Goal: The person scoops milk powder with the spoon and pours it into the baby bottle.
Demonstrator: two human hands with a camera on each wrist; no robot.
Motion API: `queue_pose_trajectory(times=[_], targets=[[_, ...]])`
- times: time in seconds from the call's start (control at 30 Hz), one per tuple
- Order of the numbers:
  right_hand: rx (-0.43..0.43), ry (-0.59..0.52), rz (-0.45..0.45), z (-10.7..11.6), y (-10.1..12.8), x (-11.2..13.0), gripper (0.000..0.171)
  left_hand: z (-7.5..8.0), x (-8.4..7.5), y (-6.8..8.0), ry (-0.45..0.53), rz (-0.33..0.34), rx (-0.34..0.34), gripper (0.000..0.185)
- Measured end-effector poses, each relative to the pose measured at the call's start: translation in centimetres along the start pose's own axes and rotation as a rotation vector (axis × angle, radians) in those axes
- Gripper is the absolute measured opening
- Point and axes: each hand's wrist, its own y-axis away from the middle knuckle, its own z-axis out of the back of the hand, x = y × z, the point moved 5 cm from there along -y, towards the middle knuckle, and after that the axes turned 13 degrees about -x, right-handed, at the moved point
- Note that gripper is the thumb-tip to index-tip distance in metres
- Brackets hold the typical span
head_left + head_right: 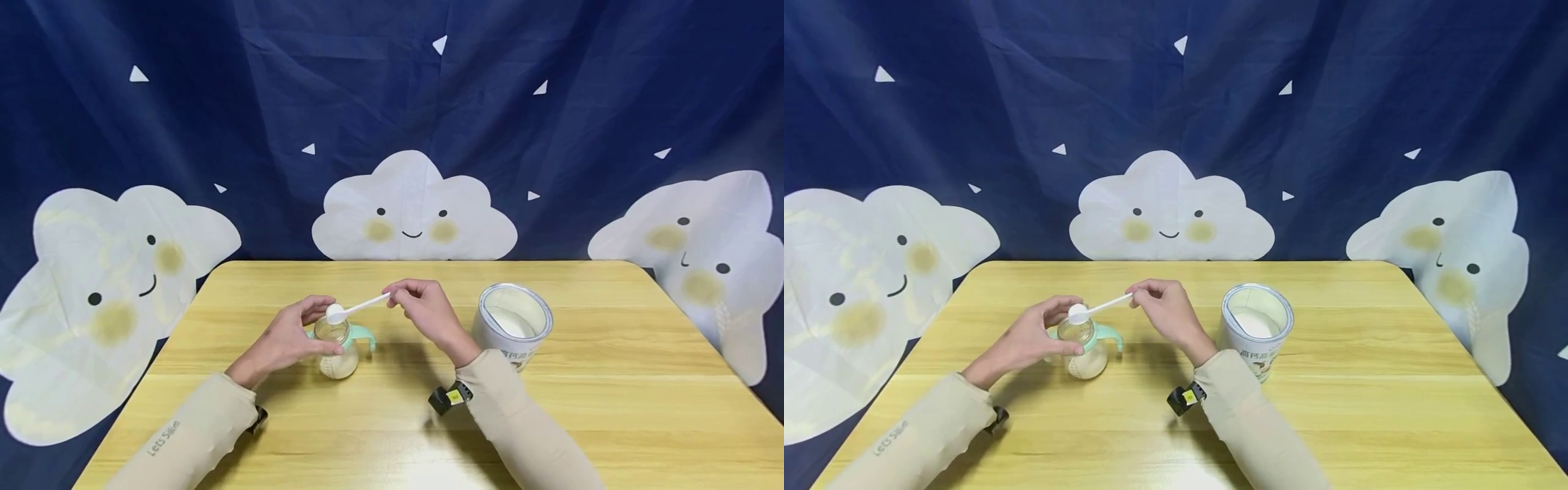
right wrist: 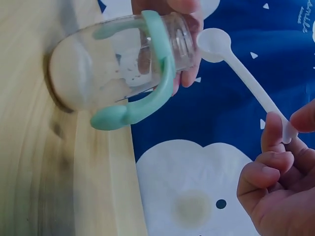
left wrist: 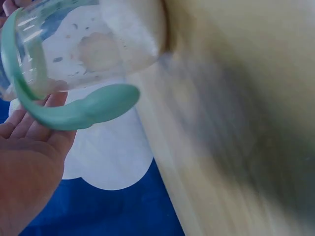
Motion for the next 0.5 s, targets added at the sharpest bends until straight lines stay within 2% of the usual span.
queue_pose_trajectory(times=[0.2, 0.5], targets=[[-0.016, -0.103, -0.035, 0.8, -0.1, 0.5, 0.024, 0.3, -0.8, -0.4, 0.074, -0.011, 0.01, 0.083], [-0.048, -0.175, -0.032, 2.3, 0.0, 1.4, 0.025, 0.2, -2.3, -1.0, 0.058, -0.055, 0.019, 0.087]])
